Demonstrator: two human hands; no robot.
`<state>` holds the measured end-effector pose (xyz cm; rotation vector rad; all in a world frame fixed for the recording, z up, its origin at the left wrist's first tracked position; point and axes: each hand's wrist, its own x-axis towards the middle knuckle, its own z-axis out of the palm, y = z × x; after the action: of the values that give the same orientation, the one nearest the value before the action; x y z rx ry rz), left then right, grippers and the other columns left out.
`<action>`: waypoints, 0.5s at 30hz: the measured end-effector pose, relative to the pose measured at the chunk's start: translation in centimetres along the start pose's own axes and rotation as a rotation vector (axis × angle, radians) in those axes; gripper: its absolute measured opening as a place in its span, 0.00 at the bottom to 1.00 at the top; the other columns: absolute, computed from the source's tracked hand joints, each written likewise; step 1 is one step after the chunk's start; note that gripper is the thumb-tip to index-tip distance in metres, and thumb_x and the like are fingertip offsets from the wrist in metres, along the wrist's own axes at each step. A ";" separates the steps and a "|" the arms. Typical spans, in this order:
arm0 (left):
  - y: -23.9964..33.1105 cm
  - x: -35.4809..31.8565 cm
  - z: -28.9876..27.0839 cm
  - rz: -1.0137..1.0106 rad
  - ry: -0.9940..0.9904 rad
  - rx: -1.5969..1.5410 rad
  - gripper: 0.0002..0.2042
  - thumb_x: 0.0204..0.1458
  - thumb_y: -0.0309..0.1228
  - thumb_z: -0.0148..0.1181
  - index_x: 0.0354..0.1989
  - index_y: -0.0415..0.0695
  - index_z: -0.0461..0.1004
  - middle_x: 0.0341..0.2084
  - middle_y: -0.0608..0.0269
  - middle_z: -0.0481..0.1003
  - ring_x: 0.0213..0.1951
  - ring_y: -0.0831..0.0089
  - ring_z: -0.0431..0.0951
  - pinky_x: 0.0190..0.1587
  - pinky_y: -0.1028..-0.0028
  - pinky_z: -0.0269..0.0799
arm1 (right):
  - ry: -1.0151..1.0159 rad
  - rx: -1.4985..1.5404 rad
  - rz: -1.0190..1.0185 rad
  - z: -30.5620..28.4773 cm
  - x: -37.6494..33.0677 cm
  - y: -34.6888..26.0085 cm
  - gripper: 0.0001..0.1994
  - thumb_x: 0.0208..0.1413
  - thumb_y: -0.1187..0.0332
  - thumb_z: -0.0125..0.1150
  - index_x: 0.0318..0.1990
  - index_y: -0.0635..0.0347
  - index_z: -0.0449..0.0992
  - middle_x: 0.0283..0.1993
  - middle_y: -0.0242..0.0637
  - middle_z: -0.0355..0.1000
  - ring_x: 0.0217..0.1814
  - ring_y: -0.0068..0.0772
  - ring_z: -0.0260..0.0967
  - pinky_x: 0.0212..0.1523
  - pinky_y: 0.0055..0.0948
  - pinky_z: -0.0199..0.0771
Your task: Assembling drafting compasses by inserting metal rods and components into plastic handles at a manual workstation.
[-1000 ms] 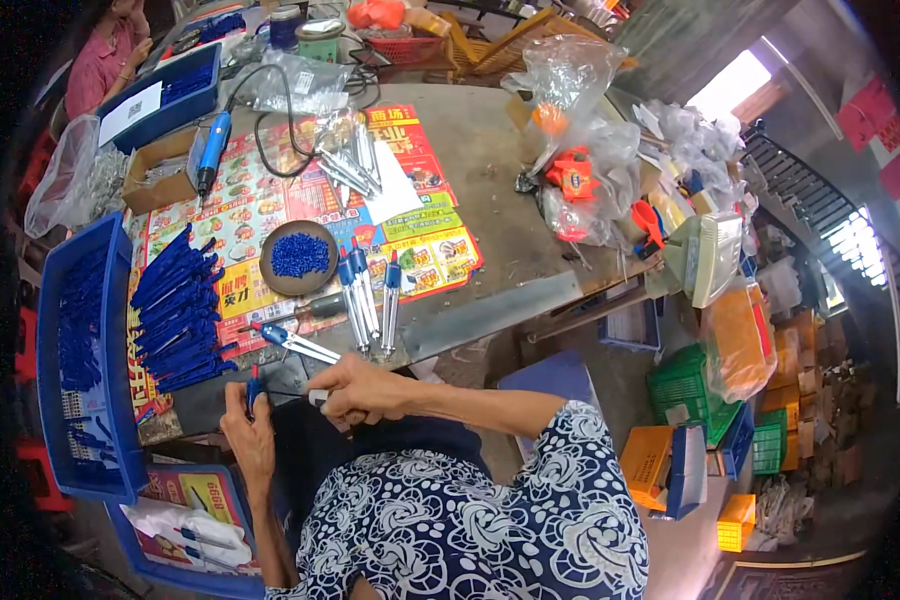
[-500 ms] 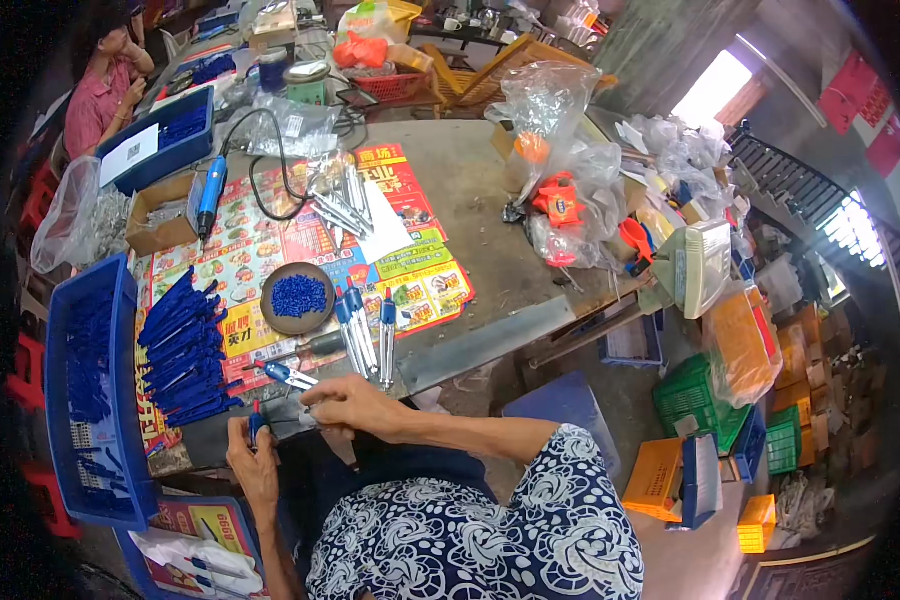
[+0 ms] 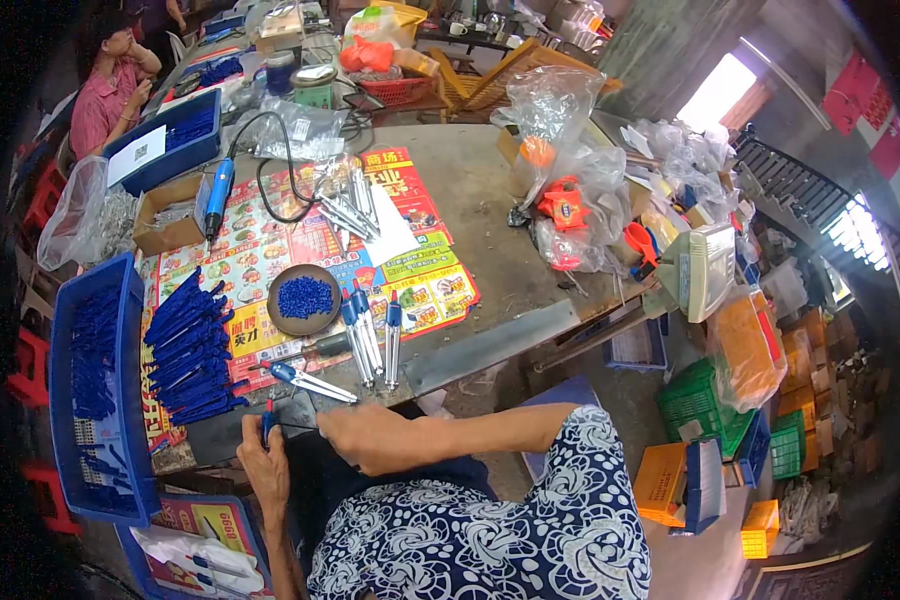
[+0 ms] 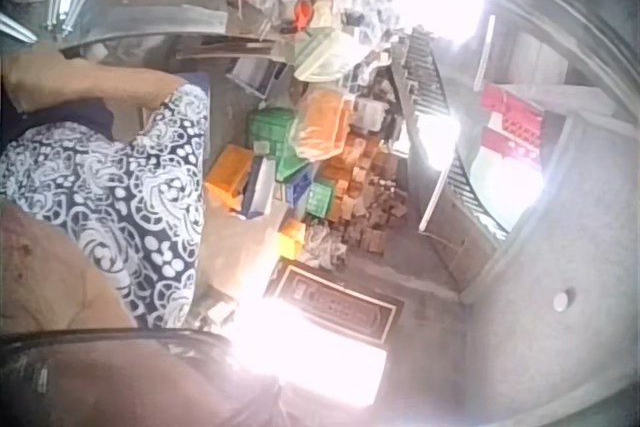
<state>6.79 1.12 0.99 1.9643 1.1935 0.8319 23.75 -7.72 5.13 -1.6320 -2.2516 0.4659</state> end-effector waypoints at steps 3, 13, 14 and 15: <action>-0.2 0.3 -0.1 -0.050 -0.035 -0.052 0.04 0.47 0.24 0.49 0.29 0.37 0.63 0.14 0.58 0.63 0.17 0.71 0.63 0.22 0.68 0.57 | 0.089 -0.139 -0.067 0.7 0.0 -0.6 0.25 0.40 0.76 0.51 0.50 0.73 0.57 0.30 0.48 0.63 0.24 0.44 0.68 0.20 0.35 0.67; -1.6 0.0 0.5 -0.156 -0.005 -0.195 0.04 0.47 0.23 0.49 0.29 0.37 0.62 0.14 0.59 0.64 0.16 0.71 0.63 0.21 0.71 0.58 | 0.085 1.291 0.591 -1.8 1.4 0.7 0.20 0.53 0.64 0.52 0.49 0.68 0.64 0.32 0.39 0.67 0.20 0.21 0.62 0.19 0.21 0.68; -1.6 -0.1 0.4 -0.103 0.013 -0.171 0.03 0.48 0.24 0.49 0.28 0.38 0.62 0.13 0.67 0.63 0.15 0.81 0.61 0.17 0.77 0.55 | 0.132 1.593 0.682 -1.8 1.3 0.5 0.20 0.53 0.64 0.52 0.50 0.68 0.64 0.31 0.40 0.66 0.17 0.21 0.59 0.18 0.19 0.66; -1.4 -0.2 0.2 -0.087 0.005 -0.137 0.03 0.48 0.23 0.48 0.29 0.38 0.62 0.13 0.65 0.63 0.16 0.79 0.62 0.18 0.75 0.56 | 0.081 1.706 0.800 -2.2 1.3 0.4 0.16 0.54 0.65 0.51 0.45 0.69 0.66 0.30 0.41 0.64 0.14 0.17 0.51 0.12 0.12 0.59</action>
<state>6.24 1.42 -0.30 1.7885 1.1846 0.8514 24.65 -6.22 7.00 -1.2046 -0.3450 1.7247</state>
